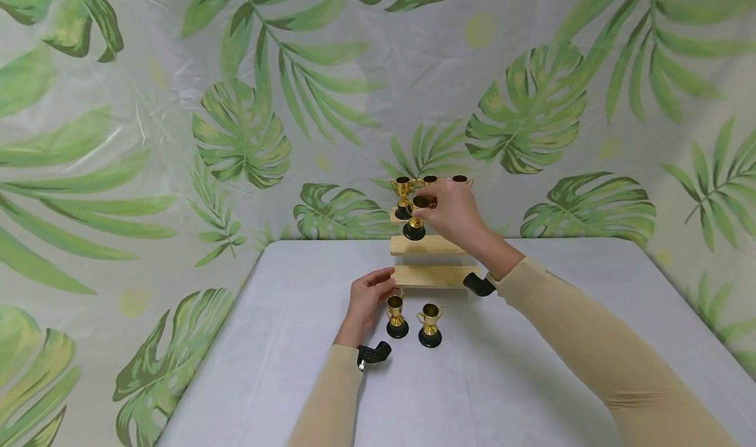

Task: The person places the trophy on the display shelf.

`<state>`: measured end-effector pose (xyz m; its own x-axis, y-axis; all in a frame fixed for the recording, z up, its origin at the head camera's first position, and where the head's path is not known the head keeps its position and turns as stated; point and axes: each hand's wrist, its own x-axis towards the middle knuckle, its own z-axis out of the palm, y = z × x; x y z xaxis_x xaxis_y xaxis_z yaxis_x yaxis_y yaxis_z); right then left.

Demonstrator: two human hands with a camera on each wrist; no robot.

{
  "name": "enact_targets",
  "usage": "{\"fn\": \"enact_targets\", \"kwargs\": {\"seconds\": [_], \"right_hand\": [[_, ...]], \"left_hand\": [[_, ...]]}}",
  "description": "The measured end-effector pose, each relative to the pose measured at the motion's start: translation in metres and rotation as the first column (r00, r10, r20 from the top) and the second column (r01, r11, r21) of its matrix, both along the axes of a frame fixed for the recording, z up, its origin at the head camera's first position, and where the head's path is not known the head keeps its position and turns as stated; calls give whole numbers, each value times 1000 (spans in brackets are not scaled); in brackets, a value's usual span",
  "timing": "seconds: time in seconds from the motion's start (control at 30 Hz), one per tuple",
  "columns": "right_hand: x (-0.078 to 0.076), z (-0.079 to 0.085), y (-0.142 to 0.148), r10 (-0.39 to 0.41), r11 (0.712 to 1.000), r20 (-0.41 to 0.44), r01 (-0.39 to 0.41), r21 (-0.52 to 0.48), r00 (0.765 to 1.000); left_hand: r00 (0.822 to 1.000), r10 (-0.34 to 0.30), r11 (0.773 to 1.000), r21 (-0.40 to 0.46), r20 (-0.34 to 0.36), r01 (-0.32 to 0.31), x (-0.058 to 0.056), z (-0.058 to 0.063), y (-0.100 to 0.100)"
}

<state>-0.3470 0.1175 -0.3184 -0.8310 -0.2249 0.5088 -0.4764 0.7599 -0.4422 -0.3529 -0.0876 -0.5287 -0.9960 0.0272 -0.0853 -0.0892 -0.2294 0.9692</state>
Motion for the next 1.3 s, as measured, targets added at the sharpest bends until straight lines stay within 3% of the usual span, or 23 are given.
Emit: {"fn": "enact_targets", "kwargs": {"seconds": [0.3,0.83,1.3], "right_hand": [[-11,-15,-5,-12,999,74,14,-31,997],[-24,-39,-5,-28,999,76,25,33,997],[-36,-42,-6,-30,999,134,25,38,991]], "left_hand": [[1000,-8,1000,0,-17,8,1,0,-2],[1000,-26,999,32,-17,27,-1,-1,-1],[1000,-14,1000,28,-14,14,-3,-4,-1]]}}
